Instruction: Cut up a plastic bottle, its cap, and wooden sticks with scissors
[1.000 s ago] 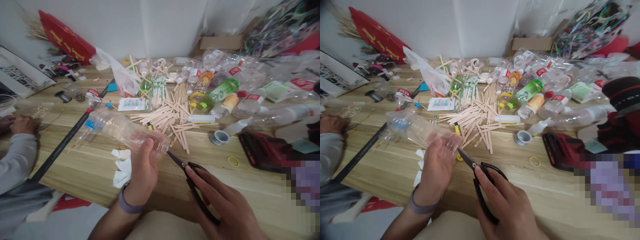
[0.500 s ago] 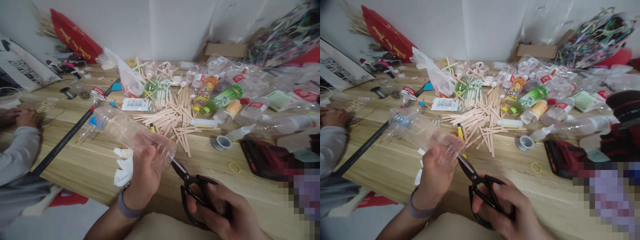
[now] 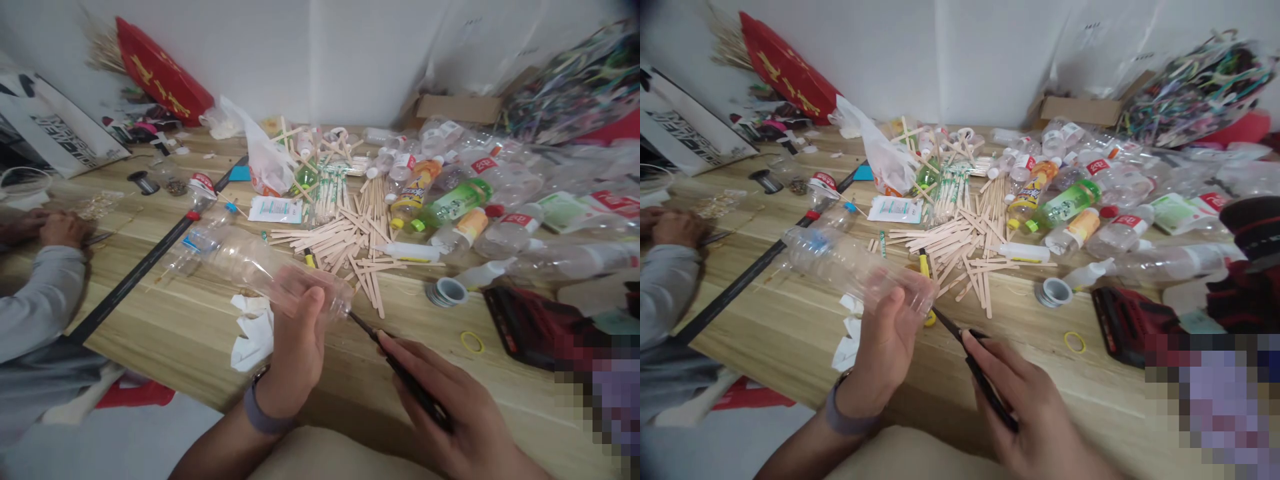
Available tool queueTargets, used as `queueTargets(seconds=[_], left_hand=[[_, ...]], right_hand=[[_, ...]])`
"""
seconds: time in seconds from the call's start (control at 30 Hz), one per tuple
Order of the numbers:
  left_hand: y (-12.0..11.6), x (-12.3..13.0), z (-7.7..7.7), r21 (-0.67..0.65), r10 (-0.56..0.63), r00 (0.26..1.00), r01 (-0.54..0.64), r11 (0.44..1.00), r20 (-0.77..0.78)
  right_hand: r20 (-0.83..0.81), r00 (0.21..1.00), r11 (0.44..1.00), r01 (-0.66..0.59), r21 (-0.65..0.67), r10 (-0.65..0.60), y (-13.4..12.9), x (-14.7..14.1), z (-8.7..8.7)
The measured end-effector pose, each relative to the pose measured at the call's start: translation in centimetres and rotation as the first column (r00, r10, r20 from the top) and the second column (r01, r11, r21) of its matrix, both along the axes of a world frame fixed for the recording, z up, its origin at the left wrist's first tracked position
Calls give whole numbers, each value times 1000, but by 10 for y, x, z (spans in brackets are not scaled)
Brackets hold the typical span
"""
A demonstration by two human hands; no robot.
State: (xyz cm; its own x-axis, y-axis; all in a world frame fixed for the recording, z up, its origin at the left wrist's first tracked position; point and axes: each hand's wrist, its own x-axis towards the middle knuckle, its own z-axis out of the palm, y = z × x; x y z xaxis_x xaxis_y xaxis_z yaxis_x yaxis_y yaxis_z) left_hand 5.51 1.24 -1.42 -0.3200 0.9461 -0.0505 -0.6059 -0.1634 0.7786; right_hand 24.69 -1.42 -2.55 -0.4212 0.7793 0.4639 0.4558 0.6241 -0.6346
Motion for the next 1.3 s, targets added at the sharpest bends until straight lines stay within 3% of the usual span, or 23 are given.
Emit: queueTargets(seconds=[0.03, 0.1, 0.17, 0.2, 0.23, 0.27, 0.33, 0.4, 0.43, 0.5, 0.57, 0.63, 0.7, 0.77, 0.83, 0.87, 0.9, 0.93, 1.03, 1.1, 1.13, 1.23, 1.3], left_hand=[[-1, 0, -1, 12, -2, 1000, 2, 1000, 14], [-2, -1, -1, 20, -19, 998, 18, 1000, 63], [-4, 0, -1, 4, -51, 993, 51, 999, 108], [-5, 1, -1, 2, -62, 991, 62, 998, 115], [-5, 1, -1, 6, -64, 992, 64, 998, 110], [-5, 2, -1, 10, -58, 993, 57, 998, 100], [-4, 2, -2, 2, -34, 996, 34, 999, 88], [-4, 3, -4, -12, -19, 996, 21, 1000, 90], [-4, 3, -5, -17, -15, 996, 16, 1000, 85], [-4, 3, -6, -22, -8, 998, 10, 1000, 55], [-5, 2, -5, -20, 1, 1000, 0, 1000, 27], [-5, 1, -4, -26, 12, 999, -11, 1000, 38], [-5, 0, -1, -31, 17, 997, -15, 999, 74], [-4, -1, 2, -20, 2, 996, -1, 1000, 93], [-3, -1, 3, 1, -31, 996, 31, 1000, 87], [-2, -1, 3, 1, -42, 995, 42, 999, 87], [-1, 0, 3, -8, -46, 994, 47, 999, 95], [-1, 0, 2, -22, -46, 993, 48, 999, 108], [1, 0, -4, -54, -34, 990, 41, 998, 137], [0, 0, -8, -56, -38, 992, 44, 997, 117], [0, 0, -9, -62, -35, 995, 42, 997, 99], [-2, 1, -9, -66, -24, 998, 28, 997, 59], [-2, 2, -6, -42, -16, 999, 18, 999, 51]], right_hand=[[-176, 984, 960, -58, -272, 10, 1, 1, 0], [-486, 868, 587, -342, -734, -103, 4, 1, -3], [-622, 730, 103, -621, -777, -285, 4, 1, -7], [-639, 686, -33, -690, -723, -348, 4, 0, -9], [-646, 663, -52, -712, -700, -379, 2, -1, -11], [-645, 673, 37, -681, -731, -363, 0, -1, -12], [-579, 795, 471, -446, -761, -181, -5, -1, -13], [-238, 971, 920, -101, -378, 9, -8, 2, -13], [-13, 1000, 996, -16, -88, 15, -8, 4, -14], [296, 951, 952, -8, 305, -87, -9, 7, -16], [351, 925, 916, -5, 401, -148, -9, 7, -18], [213, 975, 975, 17, 221, -65, -8, 3, -17], [-141, 990, 971, -53, -234, 20, -6, -2, -15], [-519, 851, 622, -363, -694, -82, -2, -6, -12], [-675, 672, 140, -669, -730, -305, 1, -7, -12], [-695, 616, -2, -749, -663, -371, 1, -7, -14], [-700, 598, -48, -772, -633, -391, 0, -7, -16], [-696, 627, 23, -737, -675, -350, -2, -6, -19], [-506, 854, 547, -370, -751, -118, -11, -2, -26], [-237, 971, 875, -88, -476, -31, -15, 1, -29], [-77, 997, 963, 1, -270, -23, -16, 2, -30], [364, 917, 948, 46, 315, -165, -12, 3, -29], [440, 872, 909, 13, 416, -214, -8, 1, -29]])
